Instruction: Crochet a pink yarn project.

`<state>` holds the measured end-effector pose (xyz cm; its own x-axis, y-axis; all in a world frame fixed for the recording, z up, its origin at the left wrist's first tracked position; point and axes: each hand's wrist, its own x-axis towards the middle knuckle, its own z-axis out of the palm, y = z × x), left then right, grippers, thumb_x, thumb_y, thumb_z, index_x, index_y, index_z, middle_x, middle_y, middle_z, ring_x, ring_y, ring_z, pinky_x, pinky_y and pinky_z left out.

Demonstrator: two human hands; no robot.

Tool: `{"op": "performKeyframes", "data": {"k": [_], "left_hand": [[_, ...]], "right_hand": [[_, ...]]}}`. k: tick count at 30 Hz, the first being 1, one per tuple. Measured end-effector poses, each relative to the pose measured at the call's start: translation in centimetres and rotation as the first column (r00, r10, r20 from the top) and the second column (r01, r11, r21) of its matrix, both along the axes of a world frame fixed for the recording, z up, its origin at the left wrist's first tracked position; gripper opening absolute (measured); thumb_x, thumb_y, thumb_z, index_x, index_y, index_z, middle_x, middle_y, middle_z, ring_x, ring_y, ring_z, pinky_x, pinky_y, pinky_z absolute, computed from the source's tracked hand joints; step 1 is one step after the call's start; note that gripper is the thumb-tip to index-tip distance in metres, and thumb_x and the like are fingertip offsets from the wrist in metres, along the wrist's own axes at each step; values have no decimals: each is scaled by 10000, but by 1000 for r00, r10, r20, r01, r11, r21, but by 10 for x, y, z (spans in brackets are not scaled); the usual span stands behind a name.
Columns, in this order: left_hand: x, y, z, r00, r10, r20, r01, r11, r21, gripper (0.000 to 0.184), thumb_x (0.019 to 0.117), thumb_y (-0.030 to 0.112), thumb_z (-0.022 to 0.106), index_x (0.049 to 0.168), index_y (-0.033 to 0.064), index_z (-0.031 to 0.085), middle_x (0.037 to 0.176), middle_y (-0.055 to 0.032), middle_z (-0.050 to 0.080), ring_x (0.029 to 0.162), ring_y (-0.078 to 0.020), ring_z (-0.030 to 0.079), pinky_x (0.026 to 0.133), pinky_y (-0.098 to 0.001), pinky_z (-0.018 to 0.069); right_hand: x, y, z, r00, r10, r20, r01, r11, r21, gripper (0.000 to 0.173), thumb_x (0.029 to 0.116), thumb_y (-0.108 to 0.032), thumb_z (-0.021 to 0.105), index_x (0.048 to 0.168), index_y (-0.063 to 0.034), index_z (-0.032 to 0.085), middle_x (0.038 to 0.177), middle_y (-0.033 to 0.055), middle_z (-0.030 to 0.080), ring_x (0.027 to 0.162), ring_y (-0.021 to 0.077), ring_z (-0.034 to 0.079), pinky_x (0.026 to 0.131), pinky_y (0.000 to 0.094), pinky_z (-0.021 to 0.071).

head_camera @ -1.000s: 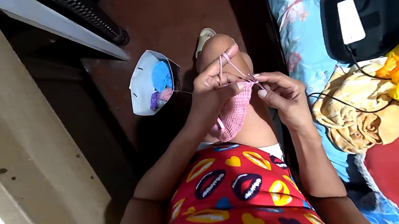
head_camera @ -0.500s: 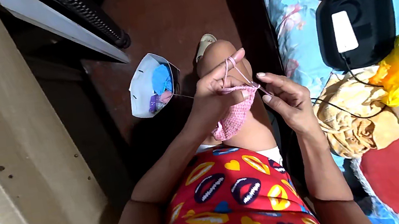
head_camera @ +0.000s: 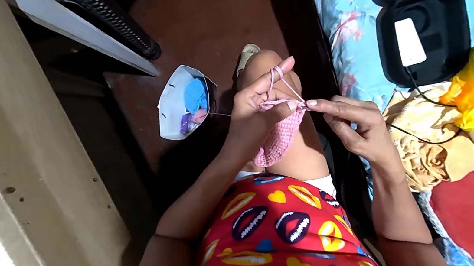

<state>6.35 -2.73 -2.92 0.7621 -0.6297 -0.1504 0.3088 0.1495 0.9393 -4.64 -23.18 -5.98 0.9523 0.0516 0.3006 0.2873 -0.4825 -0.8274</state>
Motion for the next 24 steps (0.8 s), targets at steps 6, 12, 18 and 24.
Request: {"op": "performKeyframes", "data": {"k": [6, 12, 18, 24], "left_hand": [[-3, 0, -22, 994, 35, 99, -25, 994, -106, 574, 885, -121, 620, 1444, -57, 506, 998, -45, 758, 792, -90, 712, 762, -248, 605], [-5, -2, 4, 993, 40, 111, -48, 996, 70, 556, 868, -129, 618, 1414, -54, 542, 912, -29, 752, 772, -59, 695, 771, -218, 589], [-7, -3, 0, 981, 50, 185, -56, 998, 29, 540, 855, -133, 618, 1389, -106, 535, 945, -47, 757, 776, -48, 693, 769, -203, 586], [-6, -3, 1, 994, 52, 99, -57, 997, 43, 598, 862, -136, 626, 1442, -75, 497, 1004, -68, 752, 781, -62, 700, 760, -211, 593]], "right_hand": [[-5, -4, 6, 995, -72, 66, 87, 963, -254, 444, 943, -86, 489, 1292, -188, 745, 671, 14, 462, 555, 84, 396, 501, 242, 301], [-9, 3, 12, 985, -142, 100, 171, 904, -392, 427, 950, -76, 520, 1284, -204, 753, 675, 48, 484, 543, 146, 432, 485, 290, 314], [-11, 10, 12, 978, -177, 109, 206, 888, -410, 436, 932, -62, 536, 1293, -184, 747, 693, 66, 505, 538, 160, 445, 470, 295, 317], [-10, 11, 3, 982, -155, 107, 179, 946, -269, 416, 943, -55, 521, 1285, -137, 745, 682, 46, 484, 538, 104, 415, 480, 245, 312]]}}
